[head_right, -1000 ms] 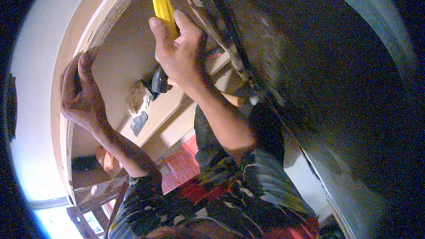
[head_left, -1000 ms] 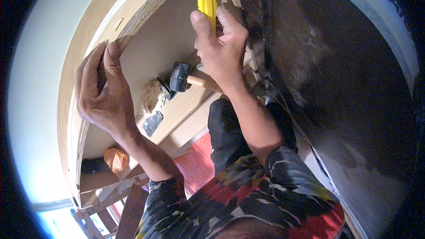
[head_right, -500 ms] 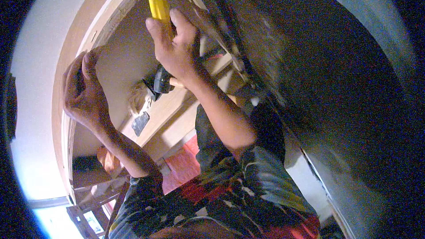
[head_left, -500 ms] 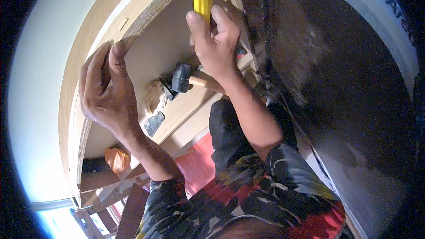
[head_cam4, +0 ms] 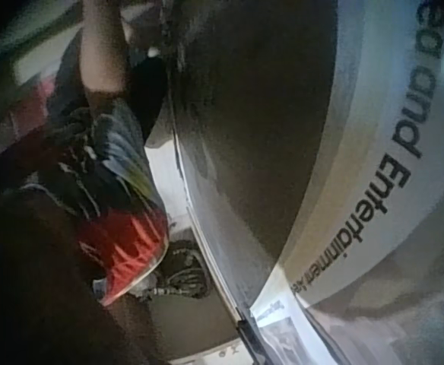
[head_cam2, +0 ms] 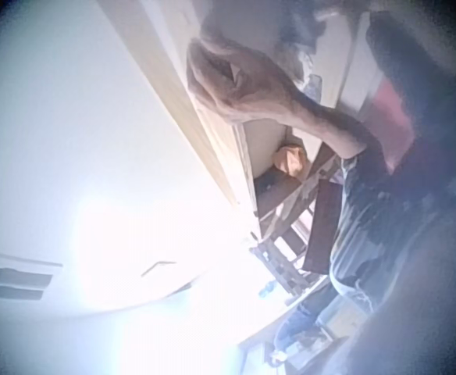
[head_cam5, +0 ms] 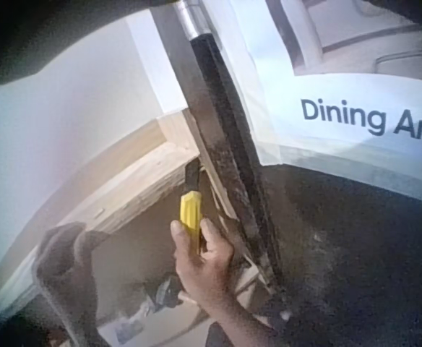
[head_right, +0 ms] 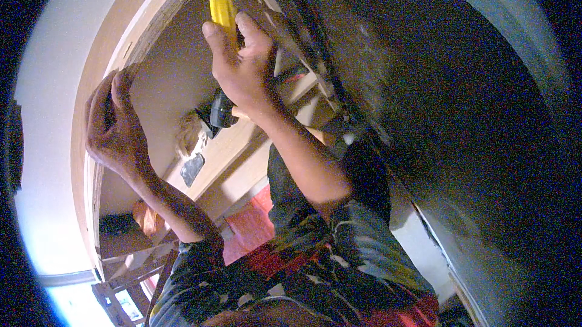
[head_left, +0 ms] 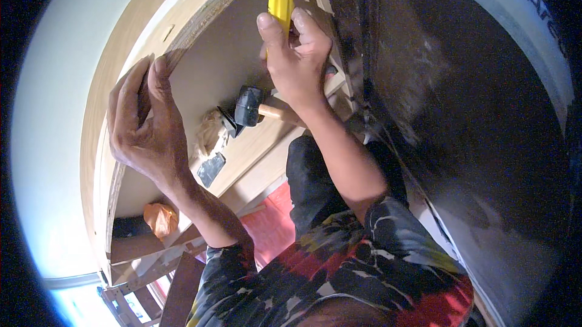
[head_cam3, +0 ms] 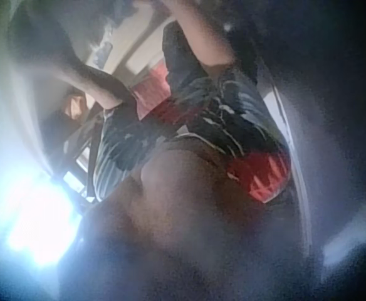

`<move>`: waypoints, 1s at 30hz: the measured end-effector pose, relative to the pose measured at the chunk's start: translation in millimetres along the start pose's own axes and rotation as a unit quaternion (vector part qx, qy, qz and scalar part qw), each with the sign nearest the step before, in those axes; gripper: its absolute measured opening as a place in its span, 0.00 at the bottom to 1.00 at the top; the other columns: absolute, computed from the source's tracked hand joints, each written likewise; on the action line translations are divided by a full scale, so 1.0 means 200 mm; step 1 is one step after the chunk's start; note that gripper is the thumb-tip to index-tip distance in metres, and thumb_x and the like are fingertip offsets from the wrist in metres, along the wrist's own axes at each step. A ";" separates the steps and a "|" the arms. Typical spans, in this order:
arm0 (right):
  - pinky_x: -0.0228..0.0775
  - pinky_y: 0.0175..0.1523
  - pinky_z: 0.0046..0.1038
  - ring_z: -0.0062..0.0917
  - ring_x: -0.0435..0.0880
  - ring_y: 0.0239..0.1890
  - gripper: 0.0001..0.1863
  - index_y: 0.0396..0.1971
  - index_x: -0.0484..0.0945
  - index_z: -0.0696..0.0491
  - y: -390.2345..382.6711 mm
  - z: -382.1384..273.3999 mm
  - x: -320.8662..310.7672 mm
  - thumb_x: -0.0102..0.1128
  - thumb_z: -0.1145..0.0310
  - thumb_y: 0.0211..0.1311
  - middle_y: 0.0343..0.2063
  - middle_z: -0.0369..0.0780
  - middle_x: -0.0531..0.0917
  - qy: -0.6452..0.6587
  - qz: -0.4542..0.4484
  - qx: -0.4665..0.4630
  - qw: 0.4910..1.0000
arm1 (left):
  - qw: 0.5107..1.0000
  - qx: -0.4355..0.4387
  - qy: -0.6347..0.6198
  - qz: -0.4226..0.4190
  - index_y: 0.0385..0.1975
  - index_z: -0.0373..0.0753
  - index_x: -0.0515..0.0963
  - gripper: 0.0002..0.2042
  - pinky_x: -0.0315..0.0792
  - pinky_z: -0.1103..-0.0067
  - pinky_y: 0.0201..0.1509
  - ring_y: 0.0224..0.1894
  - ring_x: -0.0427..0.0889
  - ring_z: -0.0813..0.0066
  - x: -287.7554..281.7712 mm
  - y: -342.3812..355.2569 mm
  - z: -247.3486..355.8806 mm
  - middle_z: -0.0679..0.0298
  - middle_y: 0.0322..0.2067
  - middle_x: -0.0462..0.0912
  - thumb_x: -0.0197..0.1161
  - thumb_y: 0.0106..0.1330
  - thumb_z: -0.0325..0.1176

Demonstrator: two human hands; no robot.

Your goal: The person uses a utility knife to score the edge of a wooden trim piece and a rubber mallet to tap it into a cabinet frame. They repeatedly score and tap the wood to ensure a tight fit within the frame.

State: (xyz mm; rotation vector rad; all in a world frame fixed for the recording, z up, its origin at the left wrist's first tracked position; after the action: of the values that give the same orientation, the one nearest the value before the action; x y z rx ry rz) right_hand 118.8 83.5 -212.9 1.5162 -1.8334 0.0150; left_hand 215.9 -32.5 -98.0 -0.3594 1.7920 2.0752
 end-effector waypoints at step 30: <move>0.65 0.30 0.21 0.16 0.71 0.24 0.14 0.40 0.71 0.55 -0.11 0.04 -0.09 0.58 0.59 0.69 0.24 0.31 0.72 -0.066 0.008 -0.067 0.996 | 1.000 0.013 0.024 -0.014 0.36 0.40 0.86 0.12 0.78 0.77 0.41 0.36 0.85 0.73 -0.03 0.00 0.03 0.64 0.35 0.86 0.73 0.59 0.40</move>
State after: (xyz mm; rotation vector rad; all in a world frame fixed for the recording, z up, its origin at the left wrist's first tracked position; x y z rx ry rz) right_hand 134.3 87.6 -237.9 1.4374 -1.9103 -0.2010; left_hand 221.4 -27.6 -94.0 -0.4282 1.8293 2.0396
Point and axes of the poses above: each hand's wrist, its own y-axis towards the middle knuckle, its own x-axis out of the palm, z = x × y, the point moved 1 cm from there along y, towards the middle knuckle
